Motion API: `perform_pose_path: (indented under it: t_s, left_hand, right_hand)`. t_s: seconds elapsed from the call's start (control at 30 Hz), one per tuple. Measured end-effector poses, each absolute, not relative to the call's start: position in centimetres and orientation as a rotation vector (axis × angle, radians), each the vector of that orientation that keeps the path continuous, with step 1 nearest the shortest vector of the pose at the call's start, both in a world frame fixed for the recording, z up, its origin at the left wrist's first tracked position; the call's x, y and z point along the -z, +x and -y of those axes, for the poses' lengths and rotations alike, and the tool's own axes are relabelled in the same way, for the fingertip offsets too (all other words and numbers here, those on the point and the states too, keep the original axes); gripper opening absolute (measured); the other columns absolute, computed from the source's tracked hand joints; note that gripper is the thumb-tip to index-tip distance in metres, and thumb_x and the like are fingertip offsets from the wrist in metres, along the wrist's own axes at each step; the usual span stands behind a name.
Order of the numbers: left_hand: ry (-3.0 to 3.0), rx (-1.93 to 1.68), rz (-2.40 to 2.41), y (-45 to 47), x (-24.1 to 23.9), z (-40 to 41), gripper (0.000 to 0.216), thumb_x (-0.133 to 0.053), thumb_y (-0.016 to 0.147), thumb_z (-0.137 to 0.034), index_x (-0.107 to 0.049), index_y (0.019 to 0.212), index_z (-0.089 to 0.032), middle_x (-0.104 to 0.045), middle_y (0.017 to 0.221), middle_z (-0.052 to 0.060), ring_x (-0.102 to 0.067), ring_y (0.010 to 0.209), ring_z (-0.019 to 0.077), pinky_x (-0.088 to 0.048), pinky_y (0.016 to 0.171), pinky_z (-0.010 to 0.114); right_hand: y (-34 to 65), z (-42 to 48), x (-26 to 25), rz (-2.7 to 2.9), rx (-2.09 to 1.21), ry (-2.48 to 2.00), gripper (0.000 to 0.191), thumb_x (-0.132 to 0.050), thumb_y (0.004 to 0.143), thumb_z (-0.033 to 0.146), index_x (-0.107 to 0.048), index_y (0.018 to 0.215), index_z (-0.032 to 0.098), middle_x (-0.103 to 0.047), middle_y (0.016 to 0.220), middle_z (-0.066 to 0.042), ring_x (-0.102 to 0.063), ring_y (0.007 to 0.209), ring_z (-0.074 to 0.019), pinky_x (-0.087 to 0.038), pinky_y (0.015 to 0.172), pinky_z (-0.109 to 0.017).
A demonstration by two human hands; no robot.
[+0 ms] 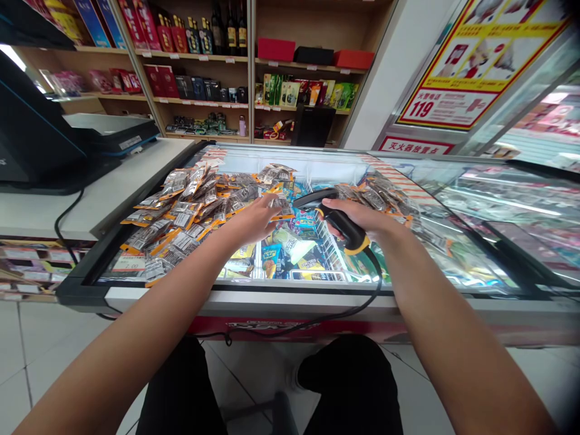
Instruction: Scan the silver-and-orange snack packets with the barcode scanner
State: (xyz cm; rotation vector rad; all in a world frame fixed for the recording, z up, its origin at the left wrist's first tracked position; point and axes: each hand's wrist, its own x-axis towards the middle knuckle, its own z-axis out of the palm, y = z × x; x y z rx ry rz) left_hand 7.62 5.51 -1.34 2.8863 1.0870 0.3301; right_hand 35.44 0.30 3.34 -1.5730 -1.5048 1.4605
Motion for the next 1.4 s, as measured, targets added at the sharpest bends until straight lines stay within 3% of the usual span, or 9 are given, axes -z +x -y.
perform_pose_path:
  t_s: [0.13, 0.23, 0.33, 0.43, 0.5, 0.63, 0.83, 1.0, 1.4]
  left_hand:
    - [2.817, -0.365, -1.016, 8.2, 1.7, -5.3, 0.047, -0.048, 0.104, -0.031, -0.052, 0.15, -0.022, -0.027, 0.171, 0.013, -0.065, 0.127, 0.0271, -0.051, 0.112, 0.042]
    - [2.742, -0.387, -0.855, 9.2, 1.8, -4.6, 0.049, -0.044, 0.104, -0.026, -0.046, 0.153, -0.023, -0.026, 0.173, 0.01, -0.055, 0.141, 0.026, -0.049, 0.114, 0.04]
    - [2.723, -0.477, -0.717, 10.0, 1.4, -4.3, 0.043, -0.038, 0.101, -0.014, -0.058, 0.139, -0.02, -0.046, 0.163, 0.009, -0.051, 0.143, 0.0226, -0.048, 0.114, 0.038]
    - [2.751, -0.633, -0.894, 9.9, 1.2, -5.4, 0.038, -0.036, 0.097, -0.007, -0.071, 0.108, -0.017, -0.067, 0.133, 0.012, -0.063, 0.124, 0.0229, -0.053, 0.106, 0.04]
    - [2.748, -0.681, -1.173, 9.4, 1.3, -6.7, 0.034, -0.039, 0.095, -0.008, -0.071, 0.105, -0.016, -0.069, 0.127, 0.013, -0.063, 0.121, 0.0264, -0.052, 0.106, 0.044]
    - [2.704, -0.515, -1.478, 8.2, 2.2, -8.8, 0.04, -0.045, 0.101, -0.027, -0.057, 0.138, -0.016, -0.046, 0.162, 0.015, -0.043, 0.148, 0.0332, -0.041, 0.119, 0.053]
    - [2.714, -0.38, -1.517, 8.3, 2.4, -8.7, 0.057, -0.032, 0.107, -0.051, -0.046, 0.152, -0.019, -0.044, 0.165, 0.013, -0.039, 0.152, 0.0336, -0.037, 0.121, 0.057]
    - [2.678, -0.29, -1.473, 8.5, 1.9, -8.6, 0.07, -0.028, 0.105, -0.062, -0.029, 0.164, -0.025, -0.022, 0.176, 0.009, -0.026, 0.159, 0.0365, -0.026, 0.125, 0.062]
    - [2.805, -0.313, -1.18, 8.0, 0.8, -8.1, 0.065, -0.035, 0.104, -0.058, -0.056, 0.149, -0.016, -0.052, 0.151, 0.017, -0.046, 0.143, 0.0376, -0.042, 0.117, 0.052]
  right_hand:
    - [35.4, -0.7, -2.9, 1.589, -1.366, -1.472, 0.053, -0.054, 0.099, 0.064, -0.064, 0.071, 0.02, -0.067, 0.063, -0.009, -0.058, 0.052, -0.0176, -0.048, 0.051, -0.03]
    - [35.1, -1.4, -2.0, 1.533, -1.223, -1.365, 0.051, -0.06, 0.093, 0.068, -0.071, 0.085, 0.02, -0.075, 0.081, -0.009, -0.068, 0.069, -0.0207, -0.055, 0.065, -0.03]
    - [34.8, -2.5, -0.5, 1.501, -1.154, -1.285, 0.054, -0.061, 0.089, 0.074, -0.074, 0.09, 0.021, -0.078, 0.094, -0.007, -0.073, 0.091, -0.0252, -0.058, 0.081, -0.032]
    - [34.5, -3.4, 0.6, 1.546, -1.164, -1.298, 0.059, -0.06, 0.088, 0.078, -0.076, 0.094, 0.022, -0.079, 0.099, -0.008, -0.073, 0.1, -0.0273, -0.058, 0.088, -0.034]
    - [34.5, -3.8, 0.9, 1.583, -1.144, -1.382, 0.061, -0.06, 0.087, 0.08, -0.077, 0.099, 0.022, -0.079, 0.103, -0.009, -0.073, 0.101, -0.0285, -0.058, 0.088, -0.035]
    - [35.7, -4.2, 0.5, 1.613, -1.018, -1.513, 0.064, -0.058, 0.088, 0.08, -0.076, 0.098, 0.02, -0.079, 0.103, -0.012, -0.072, 0.098, -0.0303, -0.058, 0.086, -0.037]
    - [37.6, -3.9, -0.2, 1.514, -0.68, -1.84, 0.06, -0.05, 0.092, 0.079, -0.069, 0.084, 0.022, -0.074, 0.081, -0.01, -0.07, 0.09, -0.0319, -0.055, 0.087, -0.041]
    - [37.3, -3.7, -0.4, 1.487, -0.624, -1.907, 0.06, -0.05, 0.091, 0.08, -0.066, 0.075, 0.024, -0.073, 0.083, -0.009, -0.069, 0.086, -0.032, -0.052, 0.088, -0.044]
    - [36.7, -2.5, -1.4, 1.53, -1.022, -1.482, 0.056, -0.057, 0.086, 0.08, -0.064, 0.086, 0.024, -0.073, 0.075, -0.009, -0.068, 0.064, -0.024, -0.053, 0.059, -0.035]
